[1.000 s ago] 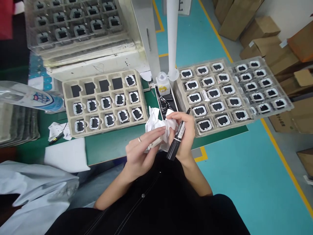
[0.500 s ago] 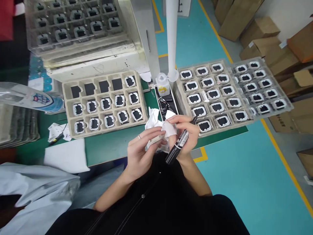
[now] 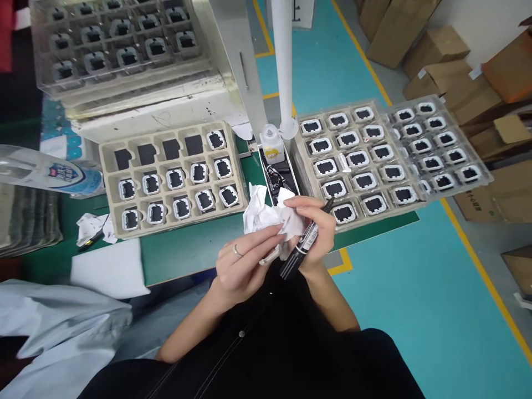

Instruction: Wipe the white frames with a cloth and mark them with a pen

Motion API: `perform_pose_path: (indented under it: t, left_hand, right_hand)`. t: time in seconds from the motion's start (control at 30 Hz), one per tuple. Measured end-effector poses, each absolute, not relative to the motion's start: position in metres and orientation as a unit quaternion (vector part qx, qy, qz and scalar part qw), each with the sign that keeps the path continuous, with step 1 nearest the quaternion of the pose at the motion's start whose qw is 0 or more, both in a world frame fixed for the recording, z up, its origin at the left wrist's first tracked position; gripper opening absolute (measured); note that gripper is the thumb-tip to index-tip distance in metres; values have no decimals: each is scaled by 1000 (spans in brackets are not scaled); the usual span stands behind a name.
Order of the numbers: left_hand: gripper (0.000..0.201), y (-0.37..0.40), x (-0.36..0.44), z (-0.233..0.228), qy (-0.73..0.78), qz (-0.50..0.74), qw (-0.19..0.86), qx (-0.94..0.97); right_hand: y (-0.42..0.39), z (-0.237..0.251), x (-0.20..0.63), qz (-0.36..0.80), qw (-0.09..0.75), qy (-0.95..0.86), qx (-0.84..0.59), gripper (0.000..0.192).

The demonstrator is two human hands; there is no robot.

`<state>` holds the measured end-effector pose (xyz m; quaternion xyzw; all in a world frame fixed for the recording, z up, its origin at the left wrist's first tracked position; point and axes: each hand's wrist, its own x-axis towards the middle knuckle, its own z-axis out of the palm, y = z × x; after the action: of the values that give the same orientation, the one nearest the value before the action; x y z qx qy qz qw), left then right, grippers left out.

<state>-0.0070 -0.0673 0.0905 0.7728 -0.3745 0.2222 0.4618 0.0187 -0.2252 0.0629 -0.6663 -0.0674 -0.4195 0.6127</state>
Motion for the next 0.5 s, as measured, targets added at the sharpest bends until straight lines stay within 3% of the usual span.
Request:
perform_pose_path:
  t: [0.3, 0.43, 0.5]
  left_hand:
    - [40, -68, -9, 92, -337, 111, 577, 735]
    - [37, -68, -9, 91, -297, 76, 647, 698]
    - [35, -68, -8, 90, -276, 77, 666, 689]
  right_hand:
    - [-220, 88, 8, -304, 687, -23, -660, 19]
    - [-223, 85, 10, -320, 717, -22, -619, 24]
    - [-229, 84, 9, -265, 725, -11, -636, 32]
